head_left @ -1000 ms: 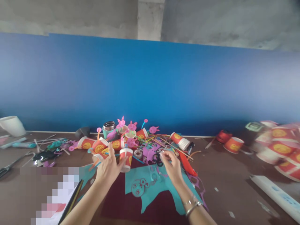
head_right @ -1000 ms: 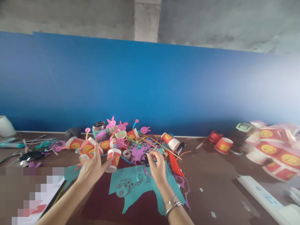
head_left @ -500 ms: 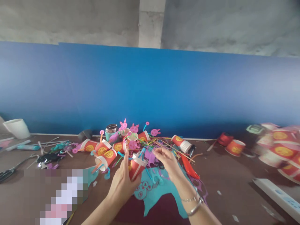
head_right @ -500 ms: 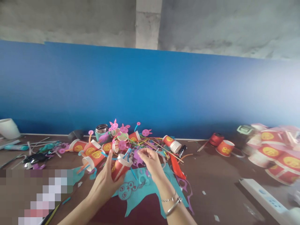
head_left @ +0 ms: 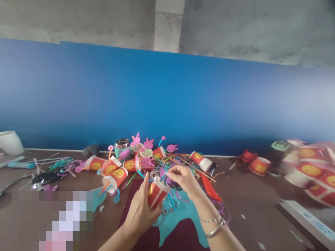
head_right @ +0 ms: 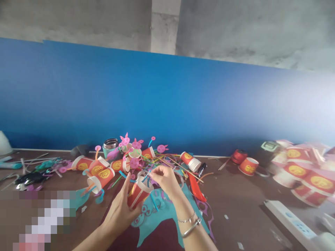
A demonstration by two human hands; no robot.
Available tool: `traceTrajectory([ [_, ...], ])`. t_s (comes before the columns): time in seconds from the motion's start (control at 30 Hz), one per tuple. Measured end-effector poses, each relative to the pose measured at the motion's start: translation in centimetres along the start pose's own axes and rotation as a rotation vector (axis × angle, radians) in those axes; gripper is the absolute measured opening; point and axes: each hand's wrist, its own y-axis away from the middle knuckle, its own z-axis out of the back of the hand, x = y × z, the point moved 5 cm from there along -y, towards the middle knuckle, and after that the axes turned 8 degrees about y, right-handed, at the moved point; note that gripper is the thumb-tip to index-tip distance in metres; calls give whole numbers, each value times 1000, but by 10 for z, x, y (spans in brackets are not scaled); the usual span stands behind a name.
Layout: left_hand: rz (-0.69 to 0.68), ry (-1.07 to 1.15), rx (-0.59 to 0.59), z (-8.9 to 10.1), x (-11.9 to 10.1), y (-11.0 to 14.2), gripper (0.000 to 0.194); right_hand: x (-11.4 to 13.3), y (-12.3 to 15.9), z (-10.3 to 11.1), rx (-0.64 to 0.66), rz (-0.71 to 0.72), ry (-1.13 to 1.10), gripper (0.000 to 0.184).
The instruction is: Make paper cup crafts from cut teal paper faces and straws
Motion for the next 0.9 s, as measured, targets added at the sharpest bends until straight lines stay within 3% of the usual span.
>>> traceTrajectory([
  [0.43,-23,29,-23,1,-4,2,89,10,7,-3,-176,154,218,11],
  [0.53,-21,50,-36,3,-3,1,89,11,8,-5,-189,148,111,6],
  [0.63,-20,57,-44,4,-1,1,88,8,7,-8,-159,83,-81,31],
  [0.7,-23,52,-58,4,1,1,89,6,6,-10,-109,46,-164,37],
  [0.9,-101,19,-102,-1,6,4,85,3,5,-15,-65,12,-190,28],
])
